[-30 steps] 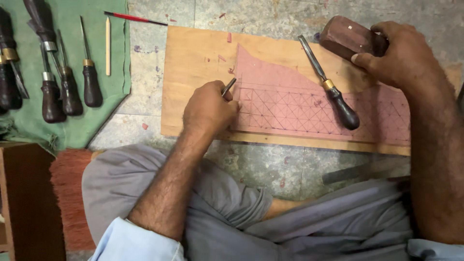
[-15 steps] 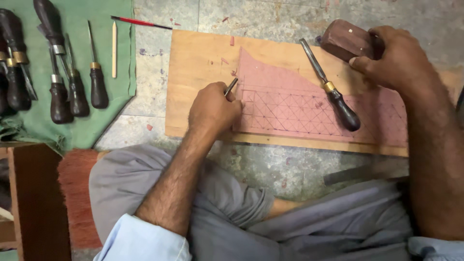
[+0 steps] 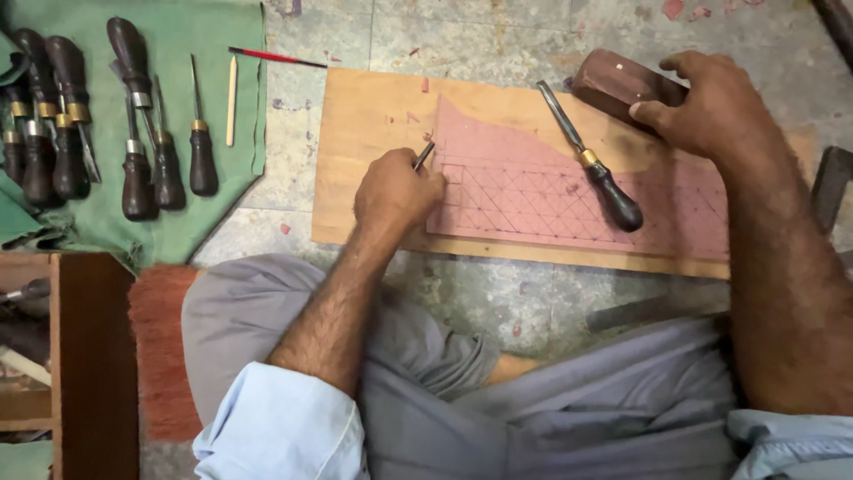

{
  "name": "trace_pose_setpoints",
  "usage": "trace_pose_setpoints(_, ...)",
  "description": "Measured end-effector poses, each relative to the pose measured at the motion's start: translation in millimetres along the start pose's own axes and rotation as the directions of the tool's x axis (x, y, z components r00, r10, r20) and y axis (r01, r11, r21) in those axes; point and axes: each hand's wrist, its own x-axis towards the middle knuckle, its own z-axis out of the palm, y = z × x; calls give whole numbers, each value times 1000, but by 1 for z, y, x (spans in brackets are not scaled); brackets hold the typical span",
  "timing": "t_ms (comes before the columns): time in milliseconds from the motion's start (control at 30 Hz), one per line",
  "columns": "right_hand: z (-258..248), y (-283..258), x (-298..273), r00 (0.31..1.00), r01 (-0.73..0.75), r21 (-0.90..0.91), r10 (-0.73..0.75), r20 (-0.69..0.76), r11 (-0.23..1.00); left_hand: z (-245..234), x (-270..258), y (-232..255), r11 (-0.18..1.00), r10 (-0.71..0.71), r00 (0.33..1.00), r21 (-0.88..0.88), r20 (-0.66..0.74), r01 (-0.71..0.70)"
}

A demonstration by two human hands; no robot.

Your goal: The person carves a geometric pattern into a flat piece of wood using a small chisel and a wooden mallet.

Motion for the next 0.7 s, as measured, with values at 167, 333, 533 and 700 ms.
trace_pose_setpoints(167, -11, -6, -5, 999, -50, 51, 50, 4, 997, -1, -4, 5, 1000, -11, 1000, 19, -9, 11)
trace_pose_setpoints(333, -15, -11, -10, 997, 57, 20, -56, -59, 998, 0, -4, 5, 998, 8, 1000, 57, -11, -7)
trace_pose_setpoints(533, -36, -37, -32, 985, -169, 176, 159, 72, 970, 6, -10, 7, 994, 76, 994, 89, -80, -69)
trace_pose_setpoints(700, -35, -26, -56, 960, -229, 143, 199, 199, 963, 11, -12, 2, 995, 80, 986, 67, -149, -71)
